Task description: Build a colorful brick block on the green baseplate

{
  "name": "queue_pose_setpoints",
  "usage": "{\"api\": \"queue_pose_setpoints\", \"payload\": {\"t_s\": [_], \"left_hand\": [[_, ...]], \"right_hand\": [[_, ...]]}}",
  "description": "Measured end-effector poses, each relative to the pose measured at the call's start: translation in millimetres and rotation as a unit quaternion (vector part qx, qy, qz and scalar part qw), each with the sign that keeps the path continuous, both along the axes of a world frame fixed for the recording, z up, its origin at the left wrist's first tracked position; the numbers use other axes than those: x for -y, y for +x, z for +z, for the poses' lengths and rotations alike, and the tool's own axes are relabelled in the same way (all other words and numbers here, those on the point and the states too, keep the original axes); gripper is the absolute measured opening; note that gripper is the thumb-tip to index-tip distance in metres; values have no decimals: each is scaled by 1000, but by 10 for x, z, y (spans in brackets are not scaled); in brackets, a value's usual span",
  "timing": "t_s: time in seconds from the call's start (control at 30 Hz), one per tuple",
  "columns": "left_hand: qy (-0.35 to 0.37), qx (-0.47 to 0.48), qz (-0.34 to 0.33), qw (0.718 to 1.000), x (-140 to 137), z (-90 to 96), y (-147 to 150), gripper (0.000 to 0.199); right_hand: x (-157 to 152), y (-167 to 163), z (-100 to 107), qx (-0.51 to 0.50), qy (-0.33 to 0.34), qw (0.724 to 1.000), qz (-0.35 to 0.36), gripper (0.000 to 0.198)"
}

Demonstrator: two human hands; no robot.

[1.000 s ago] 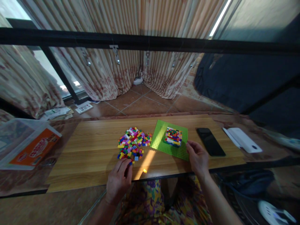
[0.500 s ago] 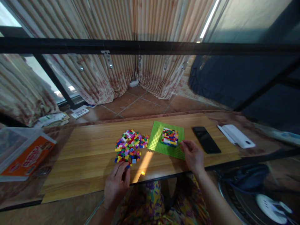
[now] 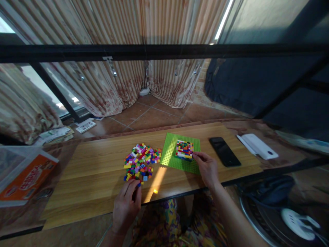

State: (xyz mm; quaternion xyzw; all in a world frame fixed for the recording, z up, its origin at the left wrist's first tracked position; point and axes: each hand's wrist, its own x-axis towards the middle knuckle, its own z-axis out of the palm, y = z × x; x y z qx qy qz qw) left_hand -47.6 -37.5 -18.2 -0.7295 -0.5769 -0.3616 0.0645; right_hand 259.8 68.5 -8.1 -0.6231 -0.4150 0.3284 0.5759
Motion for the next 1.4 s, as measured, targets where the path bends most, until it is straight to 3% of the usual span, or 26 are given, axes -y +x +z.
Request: {"api": "queue_pose_setpoints", "payload": {"t_s": [0.47,0.7,0.97,1.13,1.4], "left_hand": [[2,-10,-1,1000,1,-27,-4,18],[6,-11,-3,1000,1,-25,3,17],[4,-4,-7,1000,6,9,12,16],[2,2,-5,1000,5,6,16,17],[-11,-6,6,1000,23,-43,12,18]], "right_hand": [[-63,2,181,-98,-74,992,7,24],[-58,22,156,-100,-76,992,15,26],[-32,-23,180,-120,-57,991,1,42],[-76,-76,172,-88,-81,993,-22,46],[-89,-97,99,-24,-38,999,-8,43]]}}
